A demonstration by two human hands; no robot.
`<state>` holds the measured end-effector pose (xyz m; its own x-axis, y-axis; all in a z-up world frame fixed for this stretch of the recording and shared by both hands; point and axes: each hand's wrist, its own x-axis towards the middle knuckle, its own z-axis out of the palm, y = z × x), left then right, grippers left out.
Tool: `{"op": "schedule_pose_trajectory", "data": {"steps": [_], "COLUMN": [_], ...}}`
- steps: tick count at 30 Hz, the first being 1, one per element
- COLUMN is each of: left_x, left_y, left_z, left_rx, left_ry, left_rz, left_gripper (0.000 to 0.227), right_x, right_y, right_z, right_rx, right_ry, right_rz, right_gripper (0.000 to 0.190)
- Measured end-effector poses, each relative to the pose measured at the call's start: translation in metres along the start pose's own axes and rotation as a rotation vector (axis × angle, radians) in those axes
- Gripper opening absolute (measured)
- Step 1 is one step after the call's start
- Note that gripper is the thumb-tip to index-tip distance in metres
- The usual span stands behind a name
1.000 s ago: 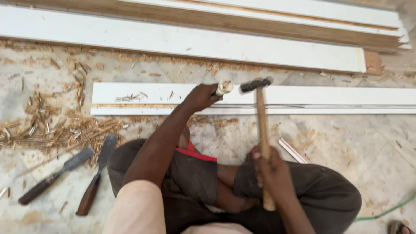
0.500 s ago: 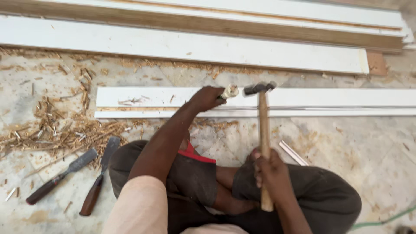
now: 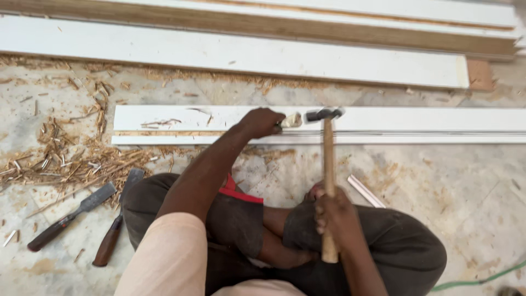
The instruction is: The person sits on the floor and uses a hammer and chisel to carve a groove into a long white wooden plank. They repeatedly strike the chisel to remove wood chips along the length of the plank.
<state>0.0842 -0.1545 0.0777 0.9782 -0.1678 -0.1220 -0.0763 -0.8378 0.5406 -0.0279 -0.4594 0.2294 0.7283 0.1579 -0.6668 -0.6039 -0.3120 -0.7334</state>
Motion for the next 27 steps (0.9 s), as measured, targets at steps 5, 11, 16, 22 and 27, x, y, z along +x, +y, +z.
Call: {"op": "schedule_pose_trajectory", "data": {"steps": [5,11,16,22,27], "left_x": [0.003,0.009,0.012,0.005,0.001], "left_y": [-0.001,-0.008,-0.013,-0.015,-0.020], "left_z": [-0.003,0.000,0.008,-0.010,-0.009], "left_rx": [0.007,0.032,0.062,-0.037,-0.079], "left_ry": [-0.050,-0.102,-0.093,-0.044,0.072], "left_rz": [-0.045,-0.074,-0.065,-0.092,-0.014], "left_gripper": [0.027,0.024,0.022,0.020,0.024], "right_x": [-0.010,0.020,0.011,-0.009,-0.016], "right_y": [-0.028,0.012,-0.006,-0.048,-0.049], "right_z": [-0.035,0.019,-0.001,-0.028,-0.029], "right_rx": [0.192,-0.013,0.088,0.273,0.292], "right_ry": [0.134,0.014,0.001,0.228,0.187], "right_rz": [-0.423,-0.170,-0.122,-0.412,-0.482], "right_gripper": [0.021,0.020,0.016,0.016,0.015]}}
